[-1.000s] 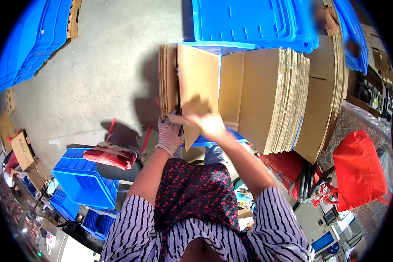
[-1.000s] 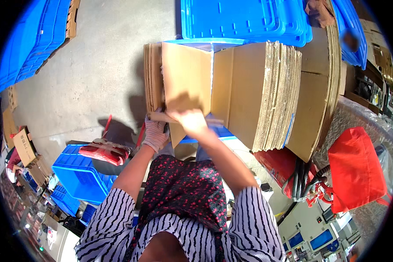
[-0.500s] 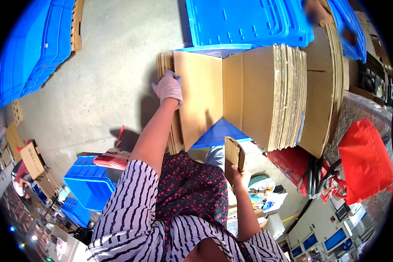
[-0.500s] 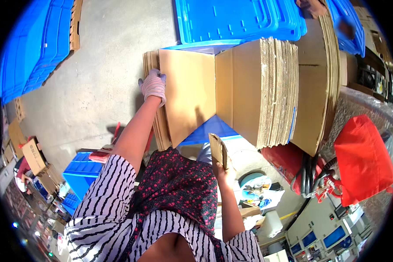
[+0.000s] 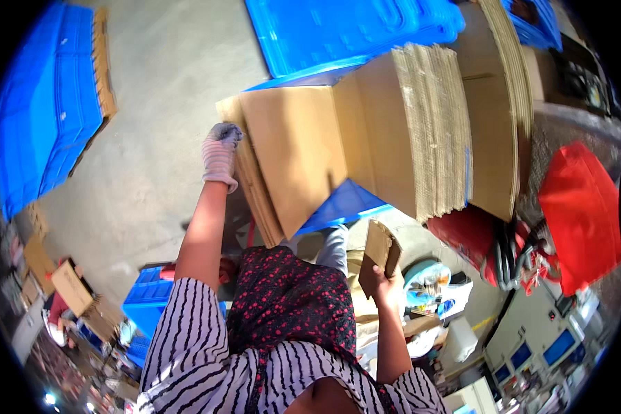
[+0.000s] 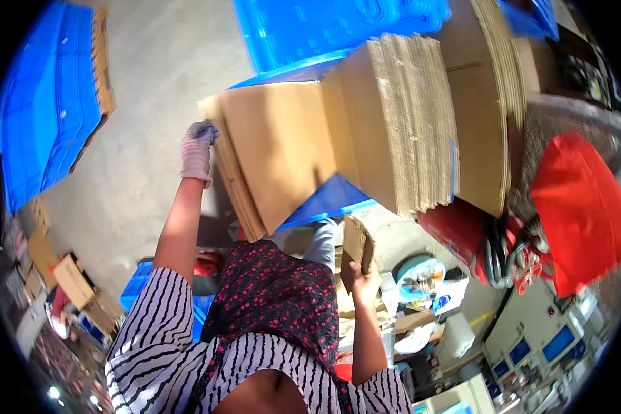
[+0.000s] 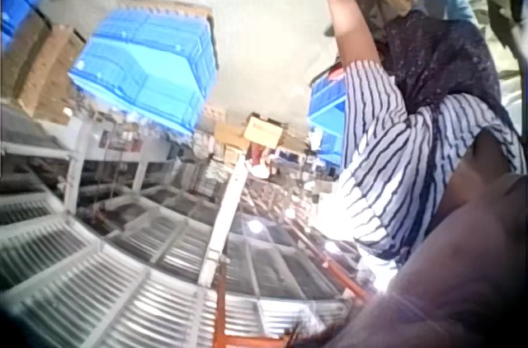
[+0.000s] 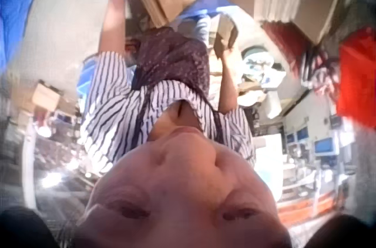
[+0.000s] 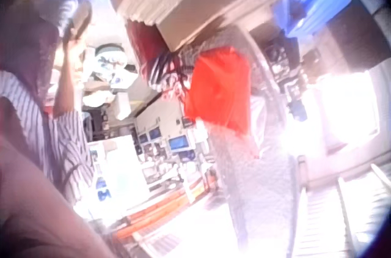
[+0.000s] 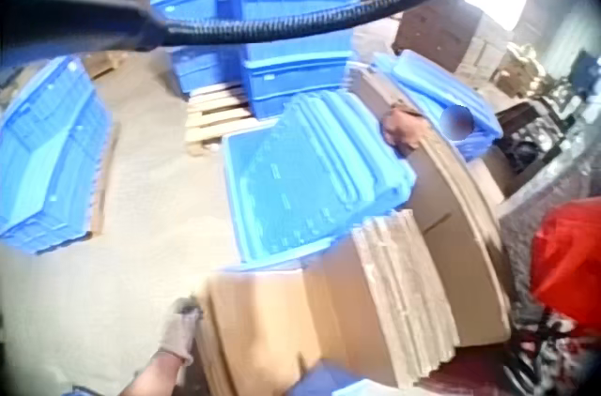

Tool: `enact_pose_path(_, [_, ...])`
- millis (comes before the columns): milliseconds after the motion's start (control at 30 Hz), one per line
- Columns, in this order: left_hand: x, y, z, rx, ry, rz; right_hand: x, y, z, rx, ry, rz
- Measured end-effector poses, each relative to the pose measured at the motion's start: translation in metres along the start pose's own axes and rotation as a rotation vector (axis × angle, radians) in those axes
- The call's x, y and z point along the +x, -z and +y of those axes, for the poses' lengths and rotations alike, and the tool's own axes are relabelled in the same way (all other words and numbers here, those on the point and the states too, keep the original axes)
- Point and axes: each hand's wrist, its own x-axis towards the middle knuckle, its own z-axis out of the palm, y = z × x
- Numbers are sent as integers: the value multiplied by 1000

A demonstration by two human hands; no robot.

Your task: The person empties a bag of blue plastic pellets into a container, stacks blue circular components onto a conveyor belt, and then sorts and wipes down cardboard sheets at a packing station.

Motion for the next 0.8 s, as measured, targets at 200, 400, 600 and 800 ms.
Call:
enact_pose_path(200, [-42,-160,85,42,-276,-356,-6,25,-29,-29,92,165])
enact_pose_path(400, [-41,-283,177,-95,-67,-332,96,84,-95,-334,581,518])
enact_pose_path(600, [-24,-316,147,230,-356,-152,239,57,-162,-978,713,347])
enact_pose_path(800, [11,-308,159,195,-292,21,274,36,-121,-1051,688,383])
